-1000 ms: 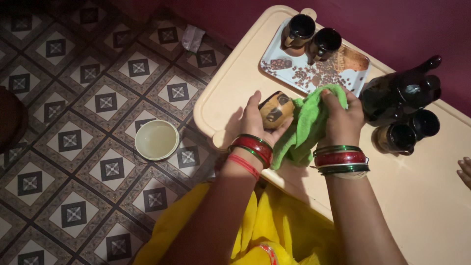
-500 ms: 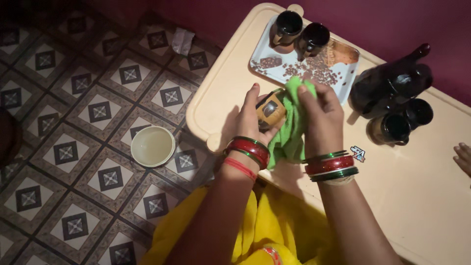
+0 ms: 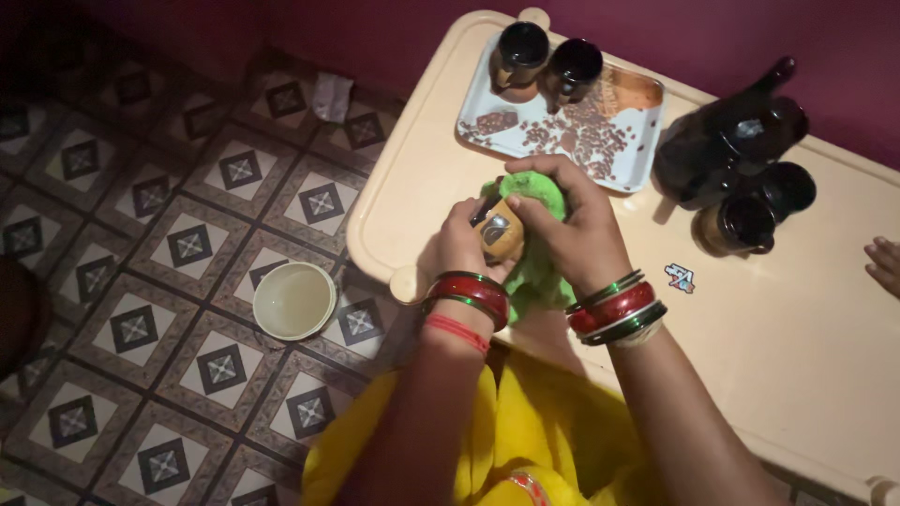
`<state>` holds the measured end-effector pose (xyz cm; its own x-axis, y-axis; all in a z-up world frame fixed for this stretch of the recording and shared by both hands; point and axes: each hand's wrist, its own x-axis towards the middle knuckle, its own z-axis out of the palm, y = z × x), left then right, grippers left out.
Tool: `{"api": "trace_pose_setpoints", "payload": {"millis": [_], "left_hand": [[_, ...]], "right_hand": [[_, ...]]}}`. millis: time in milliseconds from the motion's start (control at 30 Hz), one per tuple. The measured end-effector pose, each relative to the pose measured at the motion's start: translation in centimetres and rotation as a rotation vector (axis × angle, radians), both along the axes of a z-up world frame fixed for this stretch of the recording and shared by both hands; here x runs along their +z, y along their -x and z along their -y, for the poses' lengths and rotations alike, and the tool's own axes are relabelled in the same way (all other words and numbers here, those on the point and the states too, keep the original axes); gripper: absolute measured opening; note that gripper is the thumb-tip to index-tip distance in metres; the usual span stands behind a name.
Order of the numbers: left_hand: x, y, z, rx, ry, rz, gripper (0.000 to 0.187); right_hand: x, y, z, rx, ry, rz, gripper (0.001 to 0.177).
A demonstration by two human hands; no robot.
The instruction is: The person wipes several small dark cups with a green cloth on a low beige table. They handle each cup individually, wiping the exterior and interior, then place the cleaned cups onto a white tray.
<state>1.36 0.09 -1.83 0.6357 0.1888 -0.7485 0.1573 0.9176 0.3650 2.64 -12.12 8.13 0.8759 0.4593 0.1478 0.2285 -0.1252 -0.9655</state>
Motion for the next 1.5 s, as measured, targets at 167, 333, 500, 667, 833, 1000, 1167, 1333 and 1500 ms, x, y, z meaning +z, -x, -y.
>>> {"api": "trace_pose_setpoints", "payload": {"millis": [167,333,500,667,833,1000,1167,1333,1500], "left_hand": [[0.7,0.4,0.2,-0.039,-0.094,0.028,0.028],[2.3,1.5,1.6,-0.042,-0.263,0.076,0.034],[3.0,1.4,1.8,-0.118,-0.21,-0.023,0.035],[3.1,0.8,1.2,-0.018,-0.202,-0.057,0.034],[4.3,1.0,0.6,-0.017,-0.004,0.022,0.042],[6.4,1.5,1.1,-0.075,-0.08,0.093,0.056],[7.4,1.8,1.6,-0.202,-0.128,0.196,0.058],[7.3,1.4,2.3,-0.311,-0.166,0.165,0.056],[7.6,1.6,2.7,-0.392,-0.296,0.082,0.061]], "right_hand": [[0.1,-1.1,1.3,0.086,-0.107,-0.292,0.026],[-0.7,-1.7,2.5,0.0,-0.038,-0.264,0.027],[-2.1,-2.0,2.9,-0.058,-0.074,-0.188,0.026],[-3.0,-2.2,2.7,-0.099,-0.2,-0.373,0.02],[-3.0,-2.6,3.5,-0.226,-0.448,-0.733,0.024],[-2.9,-2.3,4.3,-0.199,-0.455,-0.557,0.029],[-3.0,-2.2,4.6,-0.168,-0.405,-0.509,0.033],[-4.1,-3.1,5.3,-0.26,-0.333,-0.484,0.035],[-4.3,-3.2,5.7,-0.386,-0.305,-0.43,0.034]]}}
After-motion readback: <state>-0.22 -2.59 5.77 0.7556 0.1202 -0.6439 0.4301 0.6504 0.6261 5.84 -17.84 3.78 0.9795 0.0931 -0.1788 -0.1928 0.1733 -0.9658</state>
